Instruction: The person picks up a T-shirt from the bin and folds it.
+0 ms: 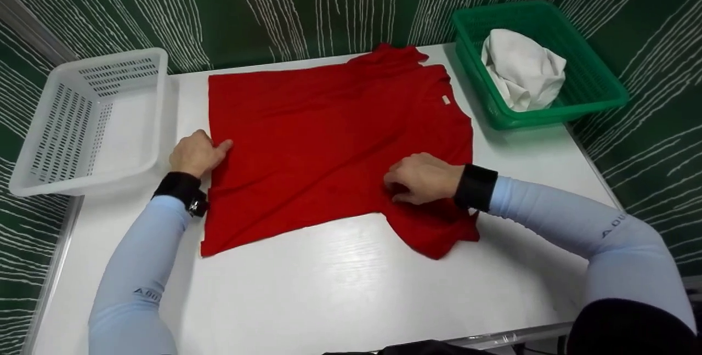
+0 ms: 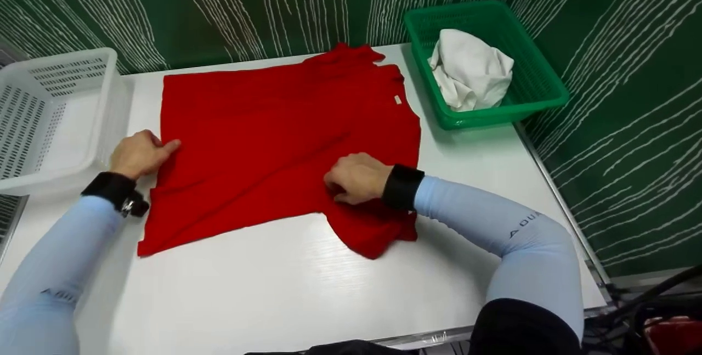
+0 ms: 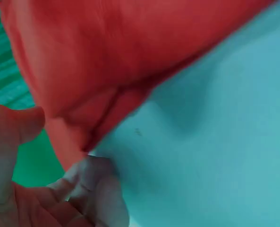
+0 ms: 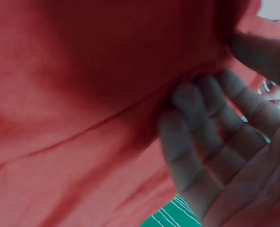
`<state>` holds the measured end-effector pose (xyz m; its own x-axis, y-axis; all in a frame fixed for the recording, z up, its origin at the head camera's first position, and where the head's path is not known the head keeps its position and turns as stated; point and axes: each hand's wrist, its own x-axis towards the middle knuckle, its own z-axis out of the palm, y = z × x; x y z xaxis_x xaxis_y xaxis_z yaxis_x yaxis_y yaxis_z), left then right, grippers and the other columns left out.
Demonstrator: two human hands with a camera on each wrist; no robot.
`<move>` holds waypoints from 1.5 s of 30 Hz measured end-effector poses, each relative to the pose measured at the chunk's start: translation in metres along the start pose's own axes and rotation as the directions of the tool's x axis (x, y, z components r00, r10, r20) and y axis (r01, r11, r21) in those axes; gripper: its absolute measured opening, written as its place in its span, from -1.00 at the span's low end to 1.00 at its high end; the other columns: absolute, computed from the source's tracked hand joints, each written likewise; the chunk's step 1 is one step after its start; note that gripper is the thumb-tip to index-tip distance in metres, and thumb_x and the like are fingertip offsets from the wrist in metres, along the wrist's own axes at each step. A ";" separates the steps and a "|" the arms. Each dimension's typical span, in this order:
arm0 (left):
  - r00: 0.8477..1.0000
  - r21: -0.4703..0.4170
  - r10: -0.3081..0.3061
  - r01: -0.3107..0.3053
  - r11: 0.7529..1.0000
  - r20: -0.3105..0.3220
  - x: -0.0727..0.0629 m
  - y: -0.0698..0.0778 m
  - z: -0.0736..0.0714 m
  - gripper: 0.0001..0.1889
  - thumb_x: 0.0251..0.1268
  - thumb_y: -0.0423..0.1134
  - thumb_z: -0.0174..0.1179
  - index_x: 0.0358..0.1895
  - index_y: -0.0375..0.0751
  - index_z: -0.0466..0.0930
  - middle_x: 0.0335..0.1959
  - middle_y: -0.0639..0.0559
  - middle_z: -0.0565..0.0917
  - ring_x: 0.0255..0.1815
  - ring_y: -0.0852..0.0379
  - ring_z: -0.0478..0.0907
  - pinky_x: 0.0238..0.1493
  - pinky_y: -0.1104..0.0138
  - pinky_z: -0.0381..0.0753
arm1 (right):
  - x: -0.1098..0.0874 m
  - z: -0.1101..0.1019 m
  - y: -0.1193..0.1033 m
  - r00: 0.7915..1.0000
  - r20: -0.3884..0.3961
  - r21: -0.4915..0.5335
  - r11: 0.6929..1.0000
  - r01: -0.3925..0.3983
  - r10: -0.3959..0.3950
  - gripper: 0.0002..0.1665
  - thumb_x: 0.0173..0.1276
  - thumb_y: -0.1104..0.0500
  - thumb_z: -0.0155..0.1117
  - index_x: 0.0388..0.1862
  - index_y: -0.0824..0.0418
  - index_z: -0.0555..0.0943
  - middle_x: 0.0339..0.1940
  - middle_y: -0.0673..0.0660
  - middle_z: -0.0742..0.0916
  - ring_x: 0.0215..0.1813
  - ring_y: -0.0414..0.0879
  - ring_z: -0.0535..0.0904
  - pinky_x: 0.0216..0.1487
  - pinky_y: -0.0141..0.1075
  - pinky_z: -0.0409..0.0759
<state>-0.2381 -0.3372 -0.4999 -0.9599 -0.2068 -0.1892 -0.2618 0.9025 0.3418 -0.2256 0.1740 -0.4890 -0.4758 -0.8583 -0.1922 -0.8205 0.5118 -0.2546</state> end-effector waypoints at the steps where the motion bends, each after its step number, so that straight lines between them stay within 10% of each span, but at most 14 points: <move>1: 1.000 0.000 -0.012 0.012 1.000 0.006 0.005 0.002 0.002 -0.43 0.64 0.20 0.10 0.01 -0.36 0.63 -0.01 -0.42 0.76 0.05 -0.38 0.72 -0.05 -0.08 0.71 | 0.001 0.002 0.000 1.000 -0.002 -0.001 1.000 0.009 -0.009 -0.76 0.46 0.06 0.64 -0.01 0.10 0.79 -0.21 0.05 0.85 -0.19 -0.09 0.75 -0.04 -0.14 0.86; 13: 0.997 0.069 -0.036 0.040 0.997 -0.061 0.036 0.013 0.004 -0.56 0.57 -0.16 0.07 0.25 -0.44 0.62 0.21 -0.57 0.74 0.26 -0.54 0.71 0.19 -0.35 0.76 | -0.005 0.008 0.003 0.986 0.022 -0.043 0.985 0.167 -0.166 -0.89 0.46 0.16 0.57 -0.18 0.06 0.74 -0.37 0.01 0.79 -0.33 -0.16 0.64 -0.20 -0.23 0.79; 19: 0.975 0.100 0.150 -0.135 0.986 -0.162 0.005 0.019 0.006 -0.72 0.53 -0.23 0.12 0.03 -0.43 0.59 -0.11 -0.52 0.78 -0.06 -0.50 0.77 -0.14 -0.27 0.76 | -0.021 0.004 0.009 0.996 0.004 0.049 0.995 0.086 -0.086 -0.84 0.47 0.10 0.57 -0.08 0.08 0.76 -0.29 0.01 0.82 -0.28 -0.18 0.65 -0.15 -0.21 0.77; 21: 0.950 0.070 0.292 -0.286 0.956 -0.114 -0.021 0.023 0.005 -0.84 0.45 -0.25 0.20 -0.15 -0.32 0.62 -0.32 -0.33 0.76 -0.26 -0.35 0.73 -0.30 -0.10 0.68 | -0.034 0.000 0.012 0.999 0.017 0.080 0.996 0.030 -0.032 -0.86 0.43 0.07 0.61 -0.21 0.04 0.77 -0.40 -0.05 0.78 -0.35 -0.24 0.60 -0.24 -0.27 0.70; 24: 0.868 -0.010 0.484 -0.486 0.874 0.115 -0.070 0.029 0.002 -0.86 0.29 -0.26 0.36 -0.42 -0.09 0.61 -0.55 0.00 0.62 -0.46 -0.02 0.56 -0.39 0.16 0.49 | -0.055 -0.002 0.010 0.995 0.095 0.126 0.991 -0.051 0.039 -0.70 0.32 -0.05 0.72 -0.46 -0.07 0.72 -0.60 -0.16 0.67 -0.48 -0.31 0.51 -0.40 -0.35 0.56; 27: 0.755 -0.045 0.550 -0.574 0.818 0.356 -0.113 0.032 0.001 -0.77 0.11 -0.29 0.47 -0.54 0.05 0.60 -0.63 0.20 0.52 -0.50 0.17 0.45 -0.42 0.29 0.42 | -0.071 -0.001 -0.003 0.974 0.218 0.164 0.981 -0.103 0.066 -0.51 0.13 -0.23 0.83 -0.62 -0.15 0.64 -0.71 -0.24 0.56 -0.55 -0.35 0.45 -0.50 -0.38 0.44; 29: 0.724 -0.020 0.542 -0.591 0.806 0.427 -0.133 0.029 0.004 -0.75 0.01 -0.32 0.47 -0.57 0.10 0.60 -0.64 0.24 0.49 -0.50 0.21 0.43 -0.45 0.31 0.40 | -0.078 0.004 -0.015 0.955 0.290 0.160 0.981 -0.106 0.056 -0.44 0.02 -0.31 0.87 -0.64 -0.16 0.61 -0.71 -0.25 0.52 -0.56 -0.35 0.43 -0.52 -0.39 0.41; 35: 0.782 0.054 0.555 -0.591 0.805 0.282 -0.156 0.010 0.018 -0.81 -0.04 -0.40 0.37 -0.42 0.02 0.67 -0.53 0.19 0.52 -0.46 0.22 0.41 -0.40 0.32 0.43 | -0.081 0.020 -0.038 0.928 0.372 0.070 0.995 -0.067 0.037 -0.48 0.02 -0.22 0.90 -0.57 -0.11 0.63 -0.68 -0.21 0.55 -0.52 -0.35 0.43 -0.46 -0.43 0.43; 45: 0.801 0.167 0.598 -0.594 0.787 0.031 -0.153 -0.004 0.038 -0.88 0.14 -0.41 0.39 -0.33 -0.09 0.73 -0.42 0.06 0.56 -0.55 0.22 0.43 -0.44 0.29 0.51 | -0.078 0.024 -0.026 0.944 0.325 0.214 0.977 -0.021 -0.051 -0.63 0.15 0.24 0.52 -0.68 -0.02 0.53 -0.73 -0.22 0.38 -0.58 -0.36 0.23 -0.52 -0.45 0.22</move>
<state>-0.0867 -0.2952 -0.5074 -0.9224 0.3856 0.0241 0.3806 0.8963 0.2275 -0.1593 0.2286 -0.4898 -0.3043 -0.8246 -0.4768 -0.7235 0.5257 -0.4474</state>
